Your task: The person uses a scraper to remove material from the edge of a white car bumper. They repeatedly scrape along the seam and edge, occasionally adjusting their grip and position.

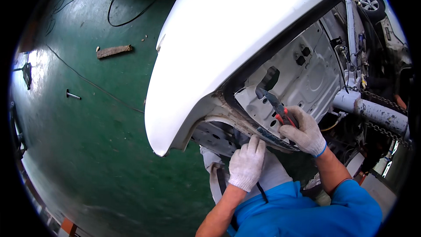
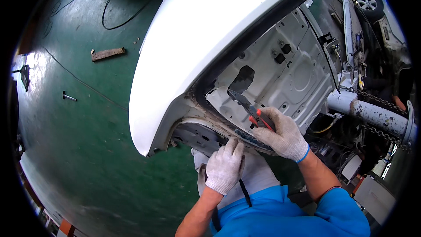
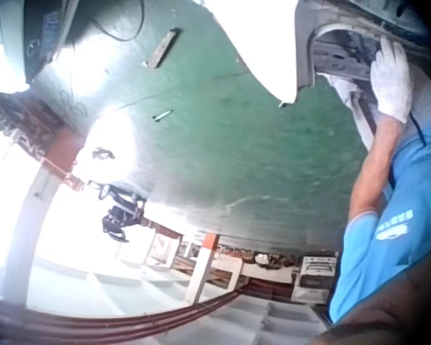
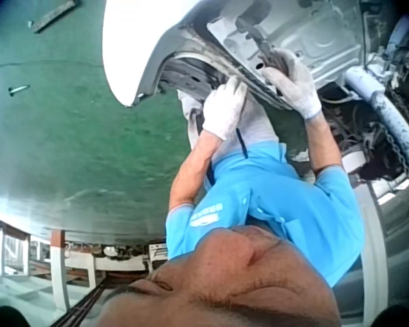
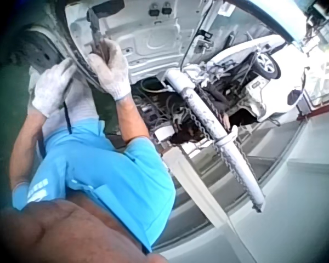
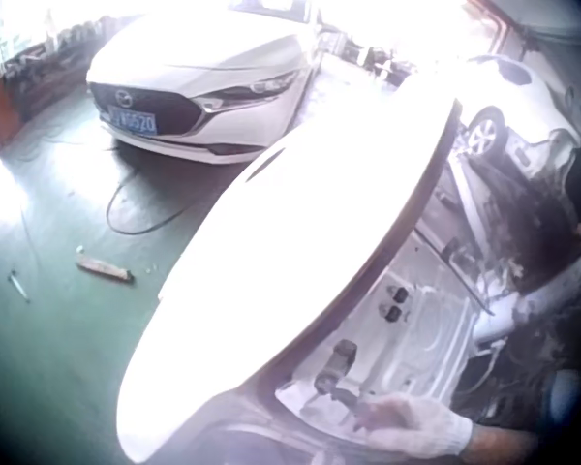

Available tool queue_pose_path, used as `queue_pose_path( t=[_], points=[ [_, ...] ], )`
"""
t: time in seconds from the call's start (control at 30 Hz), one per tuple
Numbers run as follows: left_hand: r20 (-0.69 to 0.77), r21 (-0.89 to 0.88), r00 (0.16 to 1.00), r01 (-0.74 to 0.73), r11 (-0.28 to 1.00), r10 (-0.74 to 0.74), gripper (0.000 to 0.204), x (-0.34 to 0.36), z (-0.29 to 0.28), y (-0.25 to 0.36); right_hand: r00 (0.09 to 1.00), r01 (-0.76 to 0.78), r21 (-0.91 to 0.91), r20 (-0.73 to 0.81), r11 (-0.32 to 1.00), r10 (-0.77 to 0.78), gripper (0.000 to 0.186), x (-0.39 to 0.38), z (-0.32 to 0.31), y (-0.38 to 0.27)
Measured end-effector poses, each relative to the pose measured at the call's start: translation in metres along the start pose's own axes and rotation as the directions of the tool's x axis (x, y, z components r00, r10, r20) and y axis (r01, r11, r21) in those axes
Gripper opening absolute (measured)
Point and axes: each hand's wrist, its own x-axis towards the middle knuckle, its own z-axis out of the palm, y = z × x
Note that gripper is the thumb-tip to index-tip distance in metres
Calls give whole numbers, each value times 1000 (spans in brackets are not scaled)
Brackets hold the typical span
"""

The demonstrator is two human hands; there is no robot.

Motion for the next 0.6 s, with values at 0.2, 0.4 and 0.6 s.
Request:
queue_pose_path(
  t=[0.2, 0.4, 0.6],
  points=[
    [-92, -88, 991, 93, 992, -101, 39, -20, -5, -10, 999, -43, 26, 30, 999, 43, 48, 2, -4, 3],
    [-316, -11, 922, 231, 973, -223, 30, -11, -8, -6, 988, 90, -252, 144, 963, -54, 54, 17, -9, -6],
    [-406, 69, 833, 438, 896, -376, 48, -3, -32, -12, 976, 141, -242, 194, 960, -94, 56, 23, -16, -10]
  ],
)
